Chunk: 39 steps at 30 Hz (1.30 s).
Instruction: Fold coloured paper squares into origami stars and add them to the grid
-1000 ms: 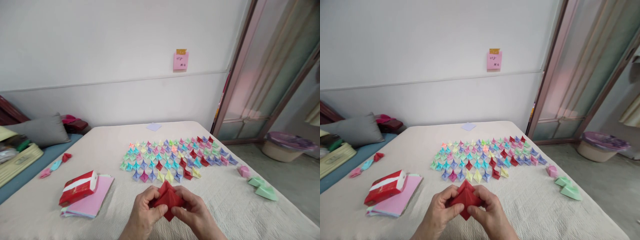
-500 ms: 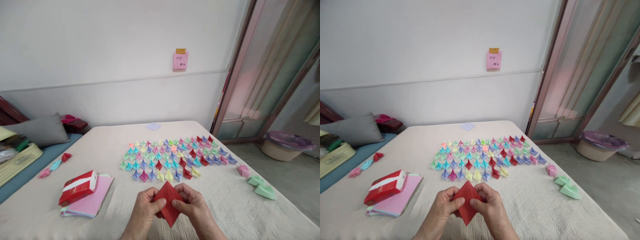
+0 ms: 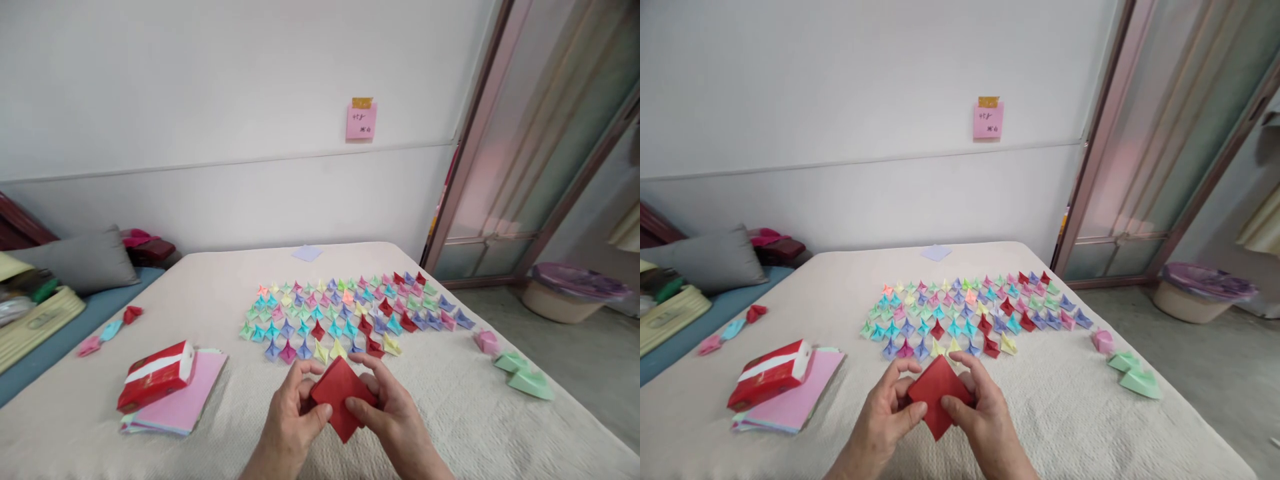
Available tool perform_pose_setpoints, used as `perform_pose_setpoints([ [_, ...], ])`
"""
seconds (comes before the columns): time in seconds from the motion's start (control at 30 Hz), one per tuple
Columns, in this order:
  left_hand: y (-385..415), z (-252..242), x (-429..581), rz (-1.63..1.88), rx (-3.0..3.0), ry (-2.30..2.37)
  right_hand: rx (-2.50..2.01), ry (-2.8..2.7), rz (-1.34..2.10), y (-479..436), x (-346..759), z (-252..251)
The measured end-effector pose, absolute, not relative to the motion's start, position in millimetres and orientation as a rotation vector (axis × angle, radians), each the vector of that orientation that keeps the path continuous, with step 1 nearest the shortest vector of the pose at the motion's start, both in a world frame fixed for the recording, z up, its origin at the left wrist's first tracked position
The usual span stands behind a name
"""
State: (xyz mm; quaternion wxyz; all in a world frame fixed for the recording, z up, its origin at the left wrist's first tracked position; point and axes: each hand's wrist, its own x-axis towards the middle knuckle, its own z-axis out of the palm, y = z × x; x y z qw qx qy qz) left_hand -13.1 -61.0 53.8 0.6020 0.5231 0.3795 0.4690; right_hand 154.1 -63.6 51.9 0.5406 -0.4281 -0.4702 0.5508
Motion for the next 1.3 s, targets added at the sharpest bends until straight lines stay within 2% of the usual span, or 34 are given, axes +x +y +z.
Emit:
perform_pose_setpoints([
  [0.33, -66.0, 64.4, -17.6, 1.045, 1.450, 1.026, -0.901, -1.172, 1.323, -67.3, 154.9, 52.7],
  [0.57, -63.8, 62.8, -18.3, 1.098, 1.555, 0.951, -0.897, -1.222, 1.300, -66.7, 153.6, 58.1],
  [0.7, -63.2, 59.2, -19.0, 1.124, 1.522, 0.950, -0.942, -1.239, 1.245, -65.9, 155.5, 57.2],
  [1.03, -62.6, 50.2, -19.7, 1.101, 1.354, 0.884, -0.887, -1.299, 1.364, -62.5, 156.5, 54.1],
  [1.3, -63.1, 66.1, -15.5, 0.989, 1.373, 0.872, -0.886, -1.253, 1.434, -62.5, 153.5, 53.6],
])
